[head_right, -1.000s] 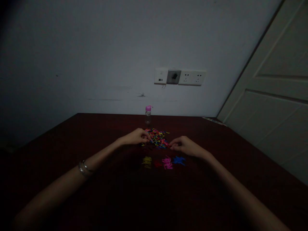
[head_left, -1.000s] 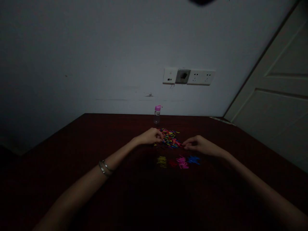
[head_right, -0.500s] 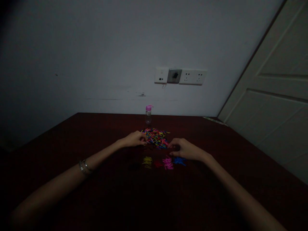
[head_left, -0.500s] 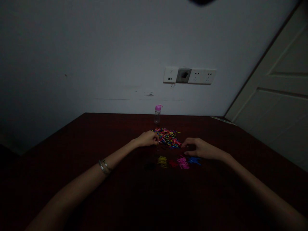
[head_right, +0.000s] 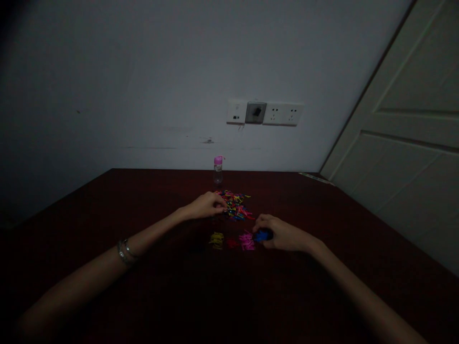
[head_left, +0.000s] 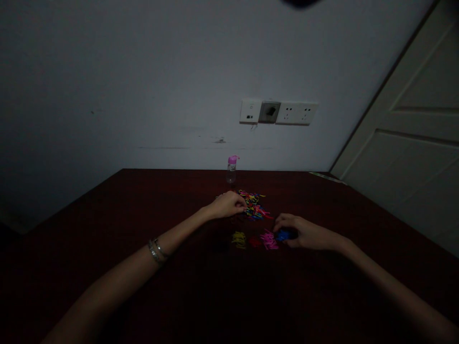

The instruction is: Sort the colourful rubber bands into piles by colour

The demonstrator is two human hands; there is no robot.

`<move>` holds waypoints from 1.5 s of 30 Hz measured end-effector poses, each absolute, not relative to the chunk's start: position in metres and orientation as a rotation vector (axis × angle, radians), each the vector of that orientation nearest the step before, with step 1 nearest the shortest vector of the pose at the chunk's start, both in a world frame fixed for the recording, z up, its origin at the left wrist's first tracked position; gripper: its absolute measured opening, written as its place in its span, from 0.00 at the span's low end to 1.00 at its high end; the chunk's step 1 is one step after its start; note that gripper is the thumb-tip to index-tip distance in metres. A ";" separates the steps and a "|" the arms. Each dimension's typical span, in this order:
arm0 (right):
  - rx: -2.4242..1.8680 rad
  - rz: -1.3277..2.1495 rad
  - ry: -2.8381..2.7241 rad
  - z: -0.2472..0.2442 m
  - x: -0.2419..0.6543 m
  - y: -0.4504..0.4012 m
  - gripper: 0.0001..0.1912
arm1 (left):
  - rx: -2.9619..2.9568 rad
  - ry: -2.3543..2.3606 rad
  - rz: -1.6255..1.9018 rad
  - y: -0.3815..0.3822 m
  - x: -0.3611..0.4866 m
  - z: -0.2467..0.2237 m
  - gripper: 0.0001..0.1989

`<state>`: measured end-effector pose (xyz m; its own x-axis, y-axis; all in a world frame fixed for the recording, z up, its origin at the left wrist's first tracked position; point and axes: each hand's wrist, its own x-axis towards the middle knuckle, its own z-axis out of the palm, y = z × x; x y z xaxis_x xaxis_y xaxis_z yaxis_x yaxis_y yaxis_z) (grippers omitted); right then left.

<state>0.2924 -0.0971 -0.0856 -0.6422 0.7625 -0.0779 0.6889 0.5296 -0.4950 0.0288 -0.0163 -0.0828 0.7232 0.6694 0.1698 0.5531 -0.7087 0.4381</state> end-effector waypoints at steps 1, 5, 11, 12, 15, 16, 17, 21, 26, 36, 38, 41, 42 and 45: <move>-1.237 0.749 -2.620 -0.086 0.292 -0.096 0.14 | 2.589 0.885 0.450 -0.021 0.036 -0.083 0.10; -1.246 0.731 -2.609 -0.089 0.293 -0.092 0.10 | 2.634 0.681 0.399 -0.041 0.066 -0.092 0.09; -1.330 0.718 -2.581 -0.092 0.305 -0.092 0.11 | 2.619 0.562 0.286 -0.053 0.089 -0.104 0.09; -1.346 0.720 -2.575 -0.092 0.307 -0.092 0.10 | 2.611 0.546 0.266 -0.054 0.090 -0.104 0.09; -1.400 0.717 -2.541 -0.091 0.315 -0.092 0.10 | 2.549 0.536 0.237 -0.054 0.089 -0.101 0.09; -1.417 0.714 -2.529 -0.091 0.318 -0.092 0.10 | 2.516 0.541 0.244 -0.053 0.087 -0.099 0.10; -1.429 0.710 -2.521 -0.091 0.319 -0.092 0.10 | 2.478 0.544 0.257 -0.052 0.085 -0.097 0.11; -1.442 0.709 -2.525 -0.090 0.323 -0.091 0.08 | 2.311 0.596 0.358 -0.045 0.073 -0.090 0.14; -1.423 0.737 -2.518 -0.088 0.324 -0.092 0.12 | 2.212 0.699 0.474 -0.035 0.048 -0.082 0.15; -1.234 0.508 -2.552 -0.079 0.296 -0.073 0.08 | 2.157 0.929 0.595 -0.007 0.001 -0.087 0.16; -1.267 0.480 -2.528 -0.078 0.290 -0.063 0.09 | 2.143 0.998 0.586 0.001 -0.008 -0.088 0.15; -1.362 0.517 -2.526 -0.081 0.285 -0.049 0.10 | 2.173 1.042 0.527 0.009 -0.021 -0.089 0.13; -1.384 0.542 -2.532 -0.083 0.284 -0.045 0.10 | 2.186 1.034 0.500 0.010 -0.024 -0.089 0.13; -1.399 0.597 -2.550 -0.090 0.281 -0.038 0.11 | 2.206 1.008 0.429 0.009 -0.029 -0.087 0.12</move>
